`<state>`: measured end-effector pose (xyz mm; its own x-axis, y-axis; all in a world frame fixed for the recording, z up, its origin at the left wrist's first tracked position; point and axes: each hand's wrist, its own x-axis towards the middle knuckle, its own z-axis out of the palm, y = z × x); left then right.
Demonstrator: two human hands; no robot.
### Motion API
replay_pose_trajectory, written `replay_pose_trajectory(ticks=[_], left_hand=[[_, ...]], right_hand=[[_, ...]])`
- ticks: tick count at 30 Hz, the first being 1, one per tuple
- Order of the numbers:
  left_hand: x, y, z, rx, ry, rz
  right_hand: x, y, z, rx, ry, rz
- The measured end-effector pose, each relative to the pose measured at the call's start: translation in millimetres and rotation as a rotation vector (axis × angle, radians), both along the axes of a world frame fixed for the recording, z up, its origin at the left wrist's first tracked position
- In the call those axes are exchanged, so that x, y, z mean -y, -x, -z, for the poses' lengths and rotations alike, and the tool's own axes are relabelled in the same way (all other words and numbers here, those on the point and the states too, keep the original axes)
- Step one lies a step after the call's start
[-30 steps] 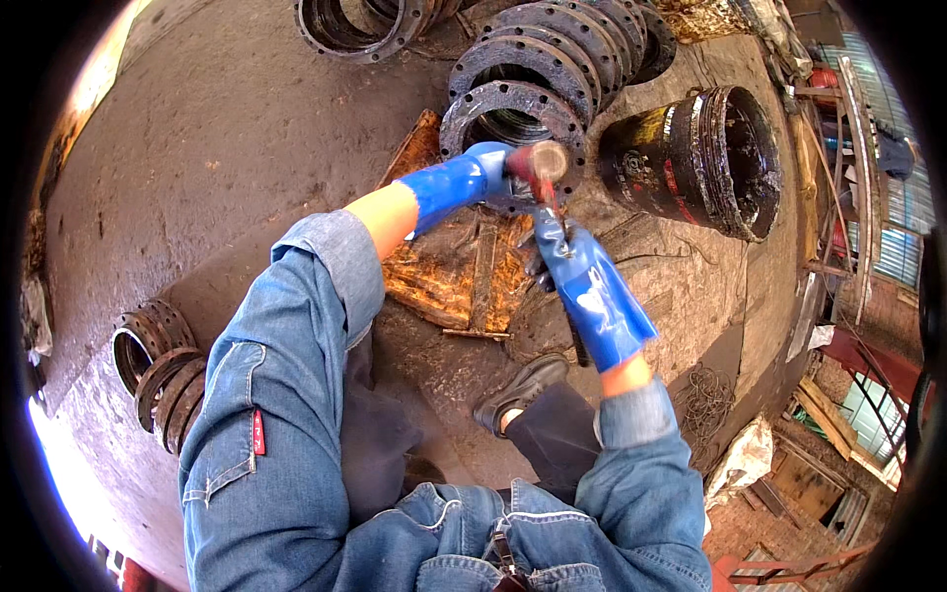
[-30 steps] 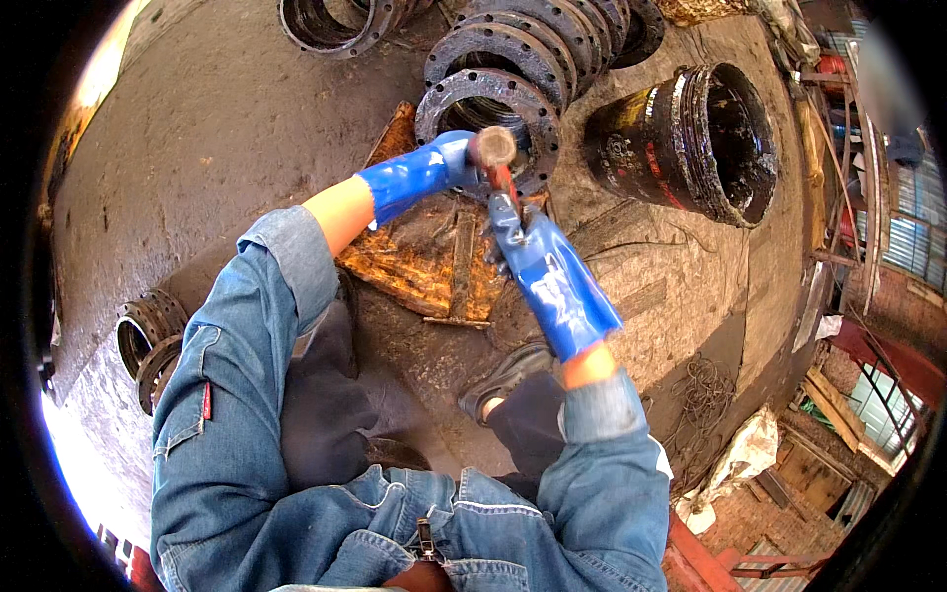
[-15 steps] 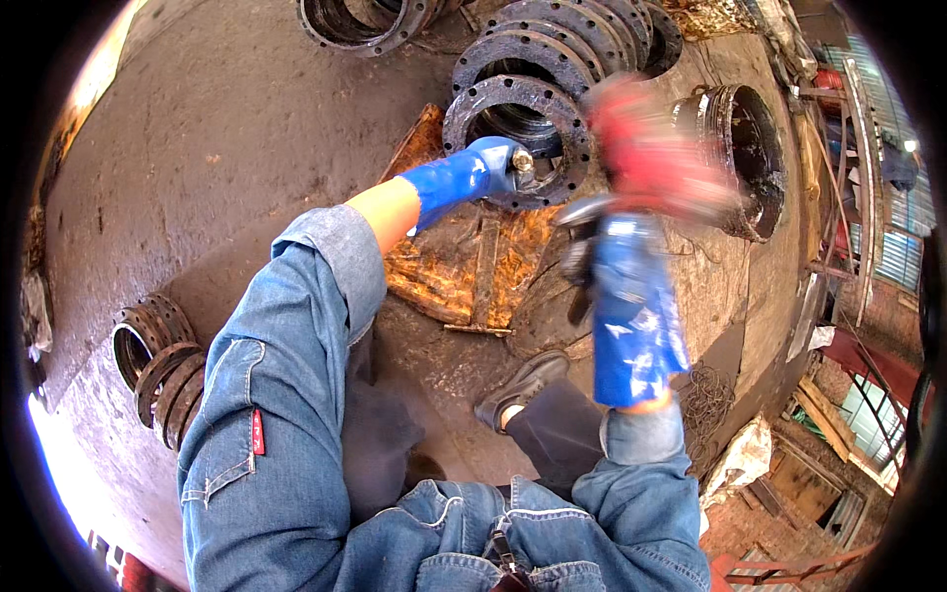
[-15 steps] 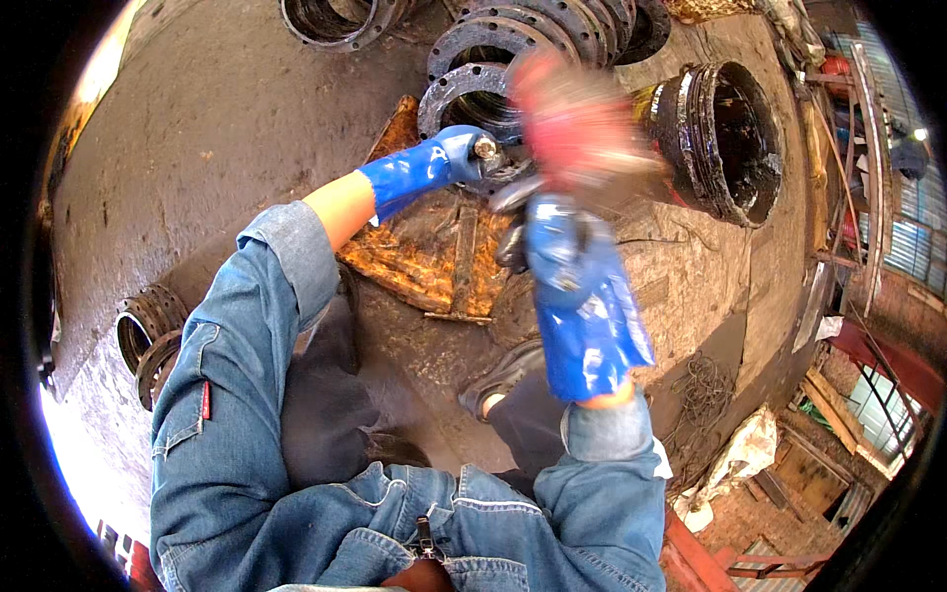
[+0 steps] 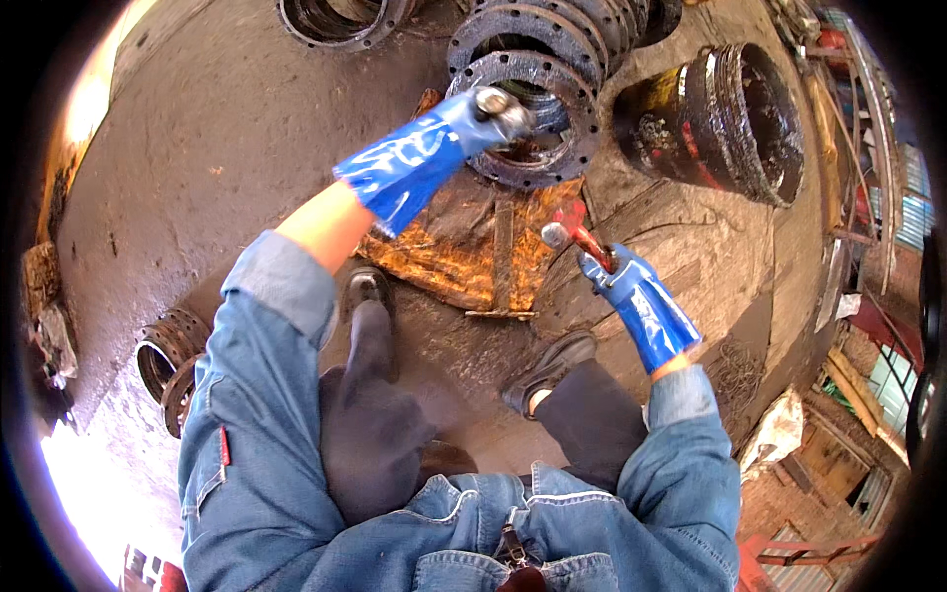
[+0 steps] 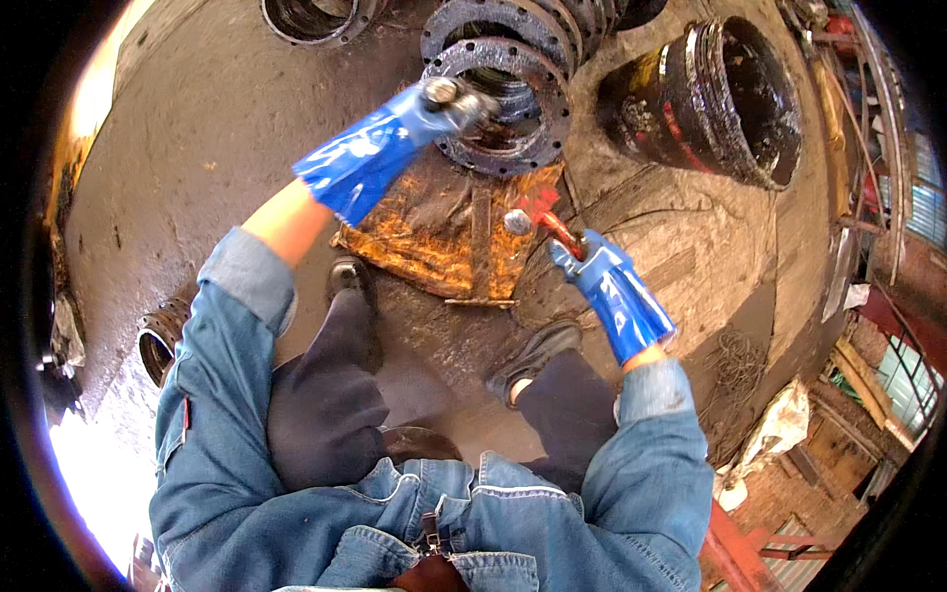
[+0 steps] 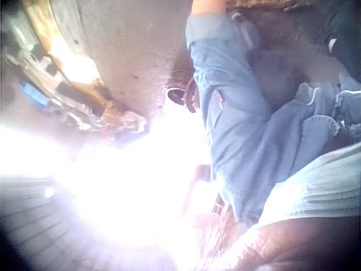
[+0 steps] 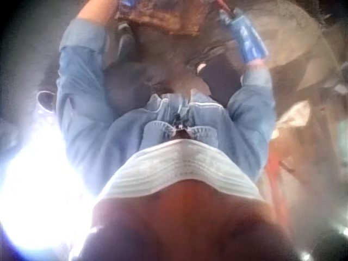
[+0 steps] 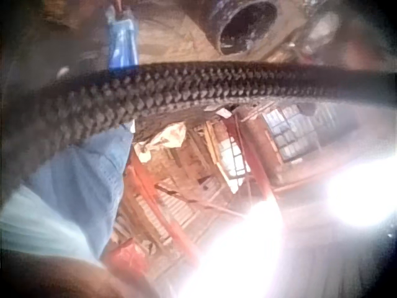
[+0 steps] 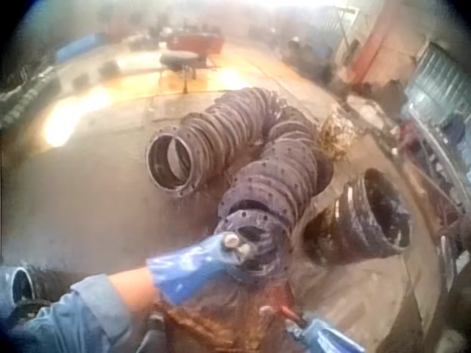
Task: The person removes metal rings from a stack of flanged parts, scrapes them with a chisel, and wipes them with a hammer. They repeat this process for multiple rings, placing the cleaned rings back into the stack.
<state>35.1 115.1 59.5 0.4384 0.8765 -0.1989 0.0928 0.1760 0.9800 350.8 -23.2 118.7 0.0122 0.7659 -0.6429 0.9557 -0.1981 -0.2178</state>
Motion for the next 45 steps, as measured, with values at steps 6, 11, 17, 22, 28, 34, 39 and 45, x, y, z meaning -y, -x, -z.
replay_pose_trajectory(ticks=[6, 11, 17, 22, 28, 34, 39, 45], left_hand=[[67.1, 40.5, 18.5, 0.147, 0.633, -0.356], [129.8, 53.7, 63.1, 0.173, 0.97, -0.328], [156.2, 40.1, 74.0, 0.105, 1.131, -0.389], [157.4, 38.5, 88.4, 0.119, 1.154, -0.46], [155.7, 43.5, 88.8, 0.169, 1.133, -0.493], [160.5, 51.8, 80.0, -0.138, 0.919, -0.119], [150.2, 13.2, -4.7, -0.119, 0.874, 0.334], [166.0, -43.2, -47.4, 0.071, 0.592, 0.735]], right_hand=[[7.2, -70.0, 82.5, 0.284, -0.207, -0.428], [13.5, 22.1, 71.1, 0.203, -0.222, -0.84], [106.2, 120.3, 122.4, 0.069, 0.252, -0.76], [141.2, 143.7, 202.4, 0.054, 0.198, -0.664], [119.3, 127.6, 140.4, 0.127, 0.424, -0.662], [83.4, 81.2, 13.6, -0.233, 0.116, -0.396], [50.0, 75.1, -28.7, -0.83, 0.012, 0.234], [29.2, 87.7, -76.7, -0.928, -0.022, 0.495]])
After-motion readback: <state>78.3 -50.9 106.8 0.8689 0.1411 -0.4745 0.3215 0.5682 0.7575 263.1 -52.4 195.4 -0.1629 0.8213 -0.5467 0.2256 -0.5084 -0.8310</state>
